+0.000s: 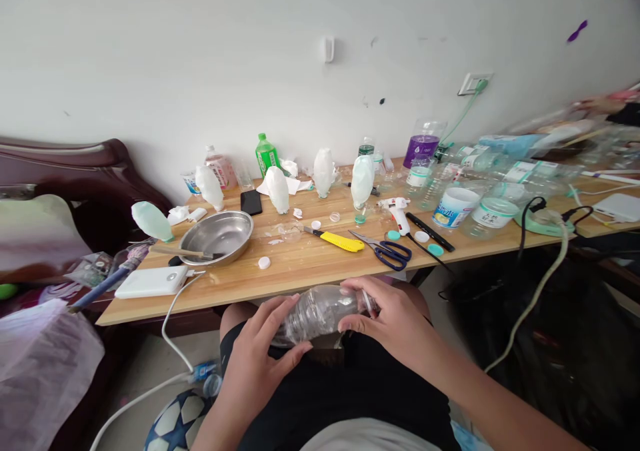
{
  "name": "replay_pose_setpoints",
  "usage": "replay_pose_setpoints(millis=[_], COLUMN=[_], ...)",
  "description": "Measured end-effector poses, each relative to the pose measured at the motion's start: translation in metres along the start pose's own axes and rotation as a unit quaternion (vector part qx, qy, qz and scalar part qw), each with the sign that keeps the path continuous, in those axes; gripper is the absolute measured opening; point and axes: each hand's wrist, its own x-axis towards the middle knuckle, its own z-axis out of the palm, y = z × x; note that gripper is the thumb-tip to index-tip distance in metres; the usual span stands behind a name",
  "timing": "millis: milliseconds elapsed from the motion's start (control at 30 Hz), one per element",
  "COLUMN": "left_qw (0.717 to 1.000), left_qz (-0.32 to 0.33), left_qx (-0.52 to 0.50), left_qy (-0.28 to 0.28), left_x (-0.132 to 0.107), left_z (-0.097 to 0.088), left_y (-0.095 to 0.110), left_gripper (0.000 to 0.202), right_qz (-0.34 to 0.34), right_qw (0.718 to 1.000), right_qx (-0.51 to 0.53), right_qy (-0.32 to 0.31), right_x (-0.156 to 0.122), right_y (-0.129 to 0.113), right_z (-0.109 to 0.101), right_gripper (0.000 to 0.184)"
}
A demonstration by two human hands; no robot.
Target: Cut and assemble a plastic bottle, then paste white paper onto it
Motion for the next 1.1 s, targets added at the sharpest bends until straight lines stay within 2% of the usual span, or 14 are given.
replay_pose_setpoints(millis=[233, 433, 533, 733, 867, 967, 1100], left_qw=[0.999, 0.998, 0.997, 0.999, 0.994, 0.968, 0.934], left_qz=[0.022, 0.057, 0.072, 0.05, -0.017, -0.076, -0.104], left_qx=[0.015, 0.035, 0.038, 0.006, -0.085, -0.209, -0.322], left_qy=[-0.018, -0.01, -0.001, -0.015, -0.068, -0.111, -0.117], left_x=[-0.001, 0.0, 0.0, -0.001, 0.0, -0.002, -0.01], left_z=[-0.004, -0.005, -0.004, -0.003, -0.001, 0.005, 0.016], left_y=[-0.003, -0.007, -0.01, -0.011, -0.009, -0.007, -0.004], left_gripper=[0.06, 0.059, 0.06, 0.059, 0.06, 0.058, 0.055], right_qz=[0.002, -0.001, -0.004, -0.006, -0.004, -0.031, -0.087], right_qw=[1.0, 0.999, 0.998, 0.997, 0.996, 0.995, 0.991], right_qx=[-0.004, 0.017, 0.026, 0.007, 0.028, 0.073, 0.081], right_qy=[-0.01, -0.046, -0.059, -0.08, -0.082, -0.062, -0.059], right_x=[-0.001, 0.0, 0.0, 0.0, 0.002, 0.005, 0.01], right_y=[0.004, 0.008, 0.008, 0.006, 0.009, 0.014, 0.021], right_z=[0.003, 0.002, 0.001, -0.001, -0.004, -0.005, -0.003], right_gripper=[0.046, 0.041, 0.046, 0.05, 0.054, 0.05, 0.035])
